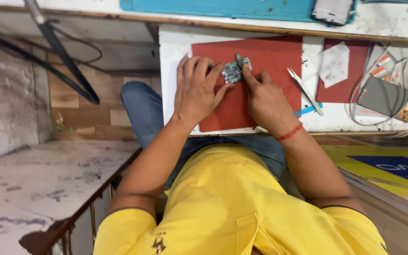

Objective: The person uses a hot air gun to heat a small circuit board placed on a red mat, then uses a blue-handled tool to scrape and clean the board's surface. The person repeats heating and scraping steps while seated on the floor in a cluttered electronics repair workspace.

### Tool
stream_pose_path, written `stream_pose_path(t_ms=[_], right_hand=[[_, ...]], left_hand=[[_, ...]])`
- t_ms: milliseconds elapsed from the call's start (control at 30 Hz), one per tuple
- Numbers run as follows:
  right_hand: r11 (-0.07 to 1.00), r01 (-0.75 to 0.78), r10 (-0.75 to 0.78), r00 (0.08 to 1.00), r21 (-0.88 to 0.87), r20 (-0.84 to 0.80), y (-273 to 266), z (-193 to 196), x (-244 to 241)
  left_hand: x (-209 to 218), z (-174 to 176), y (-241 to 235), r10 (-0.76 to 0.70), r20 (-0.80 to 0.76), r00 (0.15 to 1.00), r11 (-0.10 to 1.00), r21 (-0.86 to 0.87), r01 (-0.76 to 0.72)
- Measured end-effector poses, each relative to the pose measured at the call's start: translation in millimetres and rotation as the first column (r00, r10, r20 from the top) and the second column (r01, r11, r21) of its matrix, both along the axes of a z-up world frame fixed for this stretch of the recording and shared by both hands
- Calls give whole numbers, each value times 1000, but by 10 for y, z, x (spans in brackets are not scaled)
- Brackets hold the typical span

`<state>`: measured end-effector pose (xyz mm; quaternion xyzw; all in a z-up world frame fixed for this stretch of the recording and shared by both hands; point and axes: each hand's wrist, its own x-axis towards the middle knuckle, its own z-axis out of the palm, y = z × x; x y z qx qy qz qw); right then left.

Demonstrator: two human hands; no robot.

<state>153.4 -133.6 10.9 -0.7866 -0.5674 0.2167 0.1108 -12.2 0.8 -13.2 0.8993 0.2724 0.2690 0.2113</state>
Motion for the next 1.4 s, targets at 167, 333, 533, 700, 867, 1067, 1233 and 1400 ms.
stream_pose_path(t_ms=[167,333,533,700,867,1067,1233,1400], right_hand=[[998,4,-4,1000,65,-6,14,-2,-21],[988,58,-53,998,146,-35,-6,-41,-25],[971,-6,-31,989,240,148,-98,-64,-12],[986,-78,56,988,147,142,25,-23,28],[984,-7,-14,993,178,114,62,-8,29],[956,-18,-13,995,291,102,26,-103,57],[982,-22,7,997,189,80,72,-49,46],[971,-85,66,993,222,93,23,2,29]], left_hand=[[26,55,72,11,16,1000,1000,0,-11],[36,52,3,-5,-36,999,1000,10,5],[2,50,19,3,-36,999,999,-38,-4],[11,63,49,2,-31,1000,1000,-10,-2],[-6,-3,23,6,-10,1000,999,-39,-6],[-11,-20,25,-3,-22,1000,999,-37,2],[-7,52,60,5,-21,1000,999,-33,-6],[-18,46,43,7,-41,999,999,-43,-9]])
